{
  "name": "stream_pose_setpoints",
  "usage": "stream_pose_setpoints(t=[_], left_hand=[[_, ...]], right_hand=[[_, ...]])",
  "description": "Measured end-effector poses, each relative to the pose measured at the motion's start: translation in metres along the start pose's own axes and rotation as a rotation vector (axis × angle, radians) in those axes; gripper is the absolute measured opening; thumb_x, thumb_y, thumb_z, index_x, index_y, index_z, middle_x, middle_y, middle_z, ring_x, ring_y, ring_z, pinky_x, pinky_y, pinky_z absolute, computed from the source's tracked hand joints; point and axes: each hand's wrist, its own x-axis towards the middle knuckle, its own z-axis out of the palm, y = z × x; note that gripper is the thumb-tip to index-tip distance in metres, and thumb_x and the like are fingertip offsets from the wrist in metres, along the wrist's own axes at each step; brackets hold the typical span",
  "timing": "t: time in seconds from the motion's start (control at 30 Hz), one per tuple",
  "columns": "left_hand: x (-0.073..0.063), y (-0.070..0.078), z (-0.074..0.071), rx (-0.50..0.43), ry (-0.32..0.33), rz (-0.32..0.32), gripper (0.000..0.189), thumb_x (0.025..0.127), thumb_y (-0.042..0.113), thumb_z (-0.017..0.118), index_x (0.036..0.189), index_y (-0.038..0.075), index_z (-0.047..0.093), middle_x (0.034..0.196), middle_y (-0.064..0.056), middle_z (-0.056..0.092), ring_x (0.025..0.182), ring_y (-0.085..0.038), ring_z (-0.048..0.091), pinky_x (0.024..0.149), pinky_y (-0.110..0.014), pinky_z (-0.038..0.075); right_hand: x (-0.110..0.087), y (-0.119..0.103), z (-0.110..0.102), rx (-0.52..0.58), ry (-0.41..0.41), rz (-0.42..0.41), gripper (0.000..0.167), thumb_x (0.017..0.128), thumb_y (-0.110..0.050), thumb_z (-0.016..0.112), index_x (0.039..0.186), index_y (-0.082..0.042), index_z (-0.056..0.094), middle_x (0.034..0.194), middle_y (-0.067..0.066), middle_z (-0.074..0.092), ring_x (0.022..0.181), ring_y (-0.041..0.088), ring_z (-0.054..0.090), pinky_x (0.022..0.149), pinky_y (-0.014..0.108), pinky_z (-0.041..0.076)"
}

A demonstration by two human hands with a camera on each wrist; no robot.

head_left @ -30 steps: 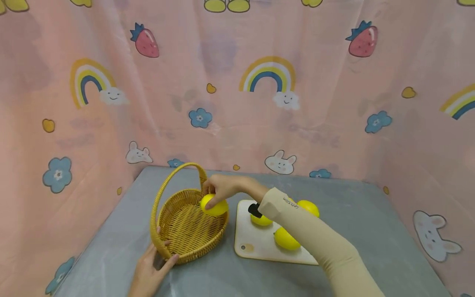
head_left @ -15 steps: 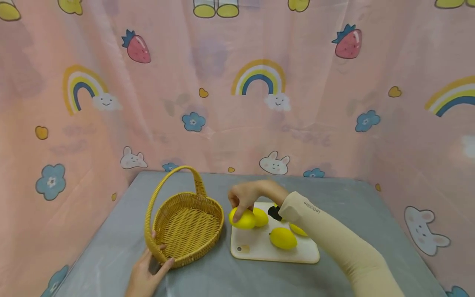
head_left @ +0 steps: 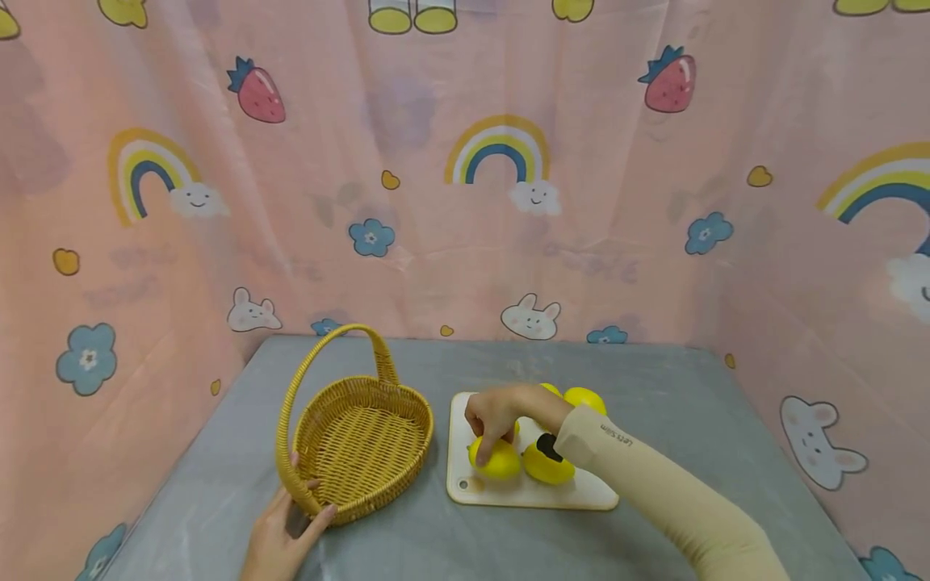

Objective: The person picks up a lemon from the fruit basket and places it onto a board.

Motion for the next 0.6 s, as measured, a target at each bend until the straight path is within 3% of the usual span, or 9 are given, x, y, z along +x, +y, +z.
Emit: stream_pose_setpoints(t=[0.3,0.43,0.5,0.6], left_hand=[[-0.001,0.000,0.000,0.008,0.014,0.022,0.090,0.091,0.034,0.075,0.157,0.001,0.024,0.115,-0.016,0.070,0.116,-0.045,0.059,0.095,-0.066,0.045],[0.000,-0.001,0.001,0.007,0.048,0.063,0.083,0.090,0.030,0.077,0.153,-0.002,0.034,0.115,-0.016,0.070,0.114,-0.044,0.061,0.094,-0.064,0.047],[0.001,-0.002,0.002,0.002,0.060,0.083,0.071,0.090,0.028,0.077,0.145,-0.003,0.046,0.125,-0.019,0.065,0.119,-0.045,0.057,0.095,-0.064,0.046],[0.002,-0.003,0.002,-0.011,0.068,0.091,0.065,0.090,0.027,0.077,0.140,-0.004,0.052,0.131,-0.021,0.061,0.122,-0.045,0.055,0.096,-0.065,0.044]], right_hand=[[0.003,0.003,0.014,-0.046,0.050,0.056,0.029,0.078,-0.027,0.088,0.077,-0.012,0.063,0.066,-0.001,0.059,0.050,0.015,0.054,0.067,0.039,0.060],[0.003,0.002,0.018,-0.058,0.076,0.070,0.030,0.077,-0.027,0.089,0.076,-0.012,0.062,0.066,-0.001,0.059,0.050,0.015,0.053,0.060,0.032,0.057],[0.003,0.002,0.020,-0.066,0.085,0.070,0.031,0.077,-0.027,0.089,0.076,-0.012,0.062,0.066,-0.001,0.058,0.050,0.014,0.051,0.054,0.026,0.052],[0.002,0.002,0.023,-0.059,0.098,0.075,0.032,0.076,-0.026,0.089,0.076,-0.011,0.061,0.066,-0.001,0.057,0.049,0.014,0.050,0.049,0.022,0.048]])
